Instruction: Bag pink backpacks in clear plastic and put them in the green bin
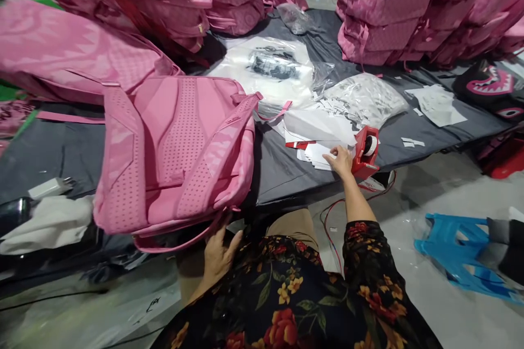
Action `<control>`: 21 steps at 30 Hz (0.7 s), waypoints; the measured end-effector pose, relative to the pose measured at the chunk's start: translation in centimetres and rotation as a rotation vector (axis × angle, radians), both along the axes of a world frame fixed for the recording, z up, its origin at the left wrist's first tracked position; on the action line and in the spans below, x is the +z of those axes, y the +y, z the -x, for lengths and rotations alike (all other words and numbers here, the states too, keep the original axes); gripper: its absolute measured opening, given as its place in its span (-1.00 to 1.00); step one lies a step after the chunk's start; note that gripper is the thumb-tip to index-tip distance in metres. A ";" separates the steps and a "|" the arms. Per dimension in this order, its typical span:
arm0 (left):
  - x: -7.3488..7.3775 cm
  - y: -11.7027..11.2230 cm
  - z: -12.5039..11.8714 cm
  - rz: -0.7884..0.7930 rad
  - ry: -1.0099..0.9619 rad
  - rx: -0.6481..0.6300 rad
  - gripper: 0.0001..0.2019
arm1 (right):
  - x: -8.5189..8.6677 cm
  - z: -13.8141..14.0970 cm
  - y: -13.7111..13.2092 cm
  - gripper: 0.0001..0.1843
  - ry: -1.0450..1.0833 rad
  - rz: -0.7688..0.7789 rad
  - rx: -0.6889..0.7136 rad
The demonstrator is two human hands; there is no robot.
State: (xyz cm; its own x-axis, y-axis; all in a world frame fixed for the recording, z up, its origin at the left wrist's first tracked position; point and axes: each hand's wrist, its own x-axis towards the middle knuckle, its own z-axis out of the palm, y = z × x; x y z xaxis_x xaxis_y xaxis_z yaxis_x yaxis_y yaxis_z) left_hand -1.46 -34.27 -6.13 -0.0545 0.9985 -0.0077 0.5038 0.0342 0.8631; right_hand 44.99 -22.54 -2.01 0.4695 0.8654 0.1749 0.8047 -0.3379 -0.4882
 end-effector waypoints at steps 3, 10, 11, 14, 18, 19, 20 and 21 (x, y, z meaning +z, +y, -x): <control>0.4 1.6 -2.6 0.074 -0.018 0.030 -0.34 | -0.4 0.7 0.2 -0.71 -0.035 0.040 -0.014; 0.8 3.5 -3.5 0.127 -0.124 0.058 -0.33 | -0.3 1.3 0.1 -0.79 -0.082 0.041 -0.031; 1.0 3.8 -3.3 0.136 -0.119 0.035 -0.32 | -0.2 1.3 0.1 -0.79 -0.096 0.044 -0.035; 2.3 5.0 -2.8 0.214 -0.144 -0.079 -0.39 | 0.1 1.5 0.2 -0.81 -0.159 0.094 -0.024; 6.1 6.6 -3.1 0.254 -0.445 -0.067 -0.53 | 1.0 2.4 1.2 -0.82 -0.215 0.066 0.112; 7.2 6.9 -3.2 0.277 -0.553 -0.007 -0.52 | 1.2 2.7 1.7 -0.82 -0.202 0.039 0.162; 8.2 7.3 -3.2 0.316 -0.658 0.057 -0.51 | 1.4 3.0 2.3 -0.82 -0.179 0.018 0.212; 9.1 7.6 -3.1 0.373 -0.755 0.108 -0.50 | 1.5 3.4 3.0 -0.83 -0.152 0.008 0.256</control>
State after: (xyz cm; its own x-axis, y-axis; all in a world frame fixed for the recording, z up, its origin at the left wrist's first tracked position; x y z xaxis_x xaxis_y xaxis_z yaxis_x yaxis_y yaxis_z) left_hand 1.66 -26.70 3.00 0.0030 0.9130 -0.4080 -0.2254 0.3982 0.8892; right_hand 41.57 -19.57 -0.54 0.2050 0.9539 0.2191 0.9277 -0.1180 -0.3542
